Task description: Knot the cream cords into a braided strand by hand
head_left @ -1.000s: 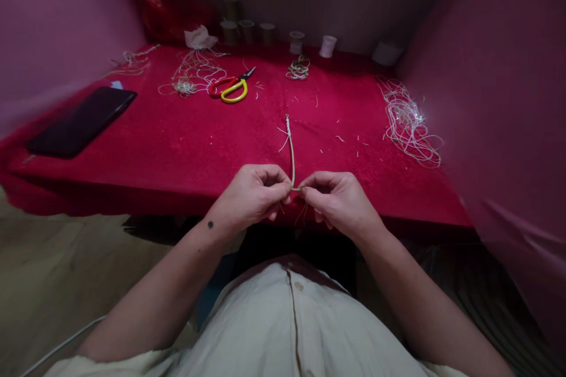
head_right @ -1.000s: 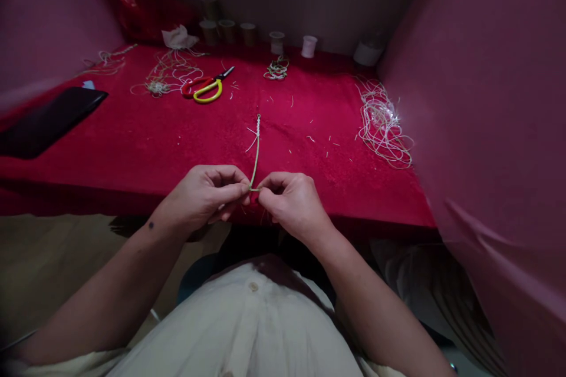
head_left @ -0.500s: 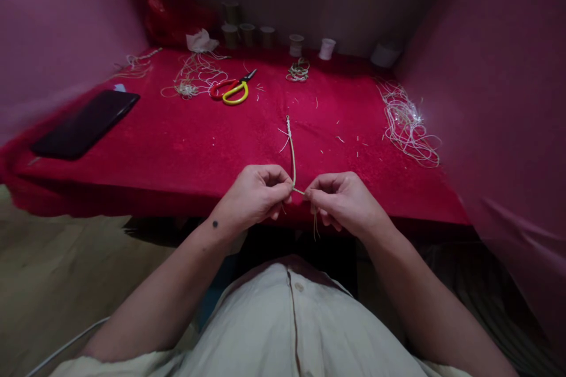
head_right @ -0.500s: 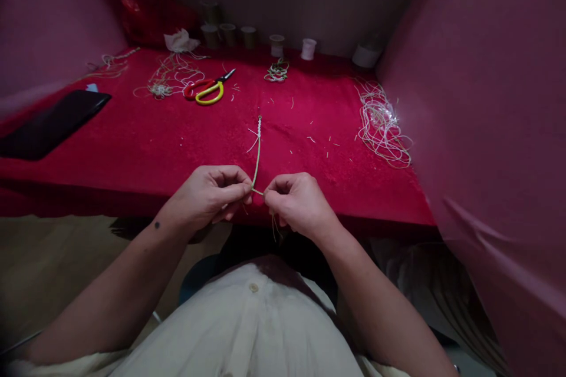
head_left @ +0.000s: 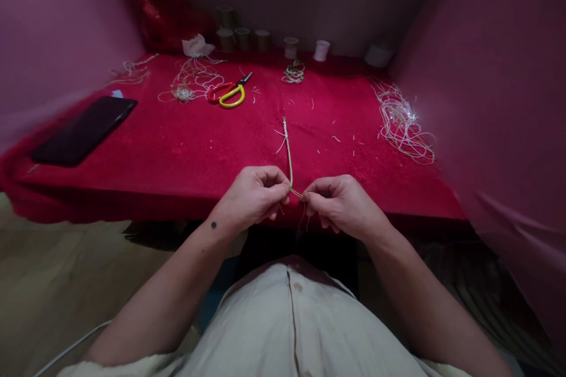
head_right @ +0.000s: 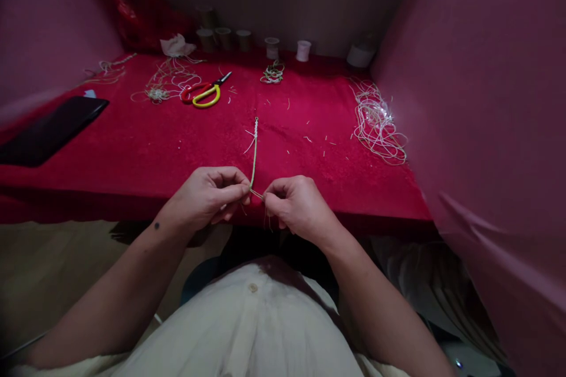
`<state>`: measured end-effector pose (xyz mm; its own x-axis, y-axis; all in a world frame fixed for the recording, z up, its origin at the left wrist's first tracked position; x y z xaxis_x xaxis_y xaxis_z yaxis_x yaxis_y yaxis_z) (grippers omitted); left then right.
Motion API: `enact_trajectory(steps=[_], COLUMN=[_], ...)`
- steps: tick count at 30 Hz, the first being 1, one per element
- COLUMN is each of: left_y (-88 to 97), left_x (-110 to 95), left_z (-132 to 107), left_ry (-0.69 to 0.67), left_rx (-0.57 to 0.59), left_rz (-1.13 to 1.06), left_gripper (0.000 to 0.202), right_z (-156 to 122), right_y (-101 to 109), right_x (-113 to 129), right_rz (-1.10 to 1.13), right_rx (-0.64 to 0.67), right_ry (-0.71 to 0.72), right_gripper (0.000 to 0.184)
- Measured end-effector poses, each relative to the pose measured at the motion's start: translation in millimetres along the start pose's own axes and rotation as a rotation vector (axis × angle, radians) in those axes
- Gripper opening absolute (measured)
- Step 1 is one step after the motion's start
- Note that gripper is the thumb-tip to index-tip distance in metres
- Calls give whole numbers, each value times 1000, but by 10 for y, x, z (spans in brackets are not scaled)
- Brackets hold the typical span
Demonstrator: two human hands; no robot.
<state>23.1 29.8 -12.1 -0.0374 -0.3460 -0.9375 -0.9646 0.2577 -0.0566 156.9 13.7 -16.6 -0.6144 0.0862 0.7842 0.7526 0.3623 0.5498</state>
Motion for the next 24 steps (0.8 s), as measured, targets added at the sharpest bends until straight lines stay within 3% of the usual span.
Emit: enact_trajectory(steps=[3, 9, 17, 24], left_y=[-9, -9, -20, -7], left_x=[5, 6, 14, 20], left_z=[-6, -5, 6, 24], left_ry=[6, 3, 12, 8], left_rx=[7, 6, 2, 0], left_rz=[-7, -3, -12, -69], left_gripper=[15, 14, 15, 14], right_z=[-1, 33, 86, -90], right_y=[23, 91, 49, -35], right_x=[-4, 109, 147, 243], right_rz=[-48, -154, -184, -199], right_rx=[-43, -258, -245, -196], right_ry=[46, 221, 261, 195], right_gripper=[19, 14, 14, 15])
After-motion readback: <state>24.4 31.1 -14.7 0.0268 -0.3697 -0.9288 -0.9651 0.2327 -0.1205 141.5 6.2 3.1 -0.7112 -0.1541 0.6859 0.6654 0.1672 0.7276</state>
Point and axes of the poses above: each hand's wrist, its own z-axis towards the middle knuckle, its own y-axis out of the back of the hand, x = y × z, the point moved 7 cm from there along z, towards the middle knuckle, and after that the axes turned 13 degrees about -z, right-handed, at the moved point
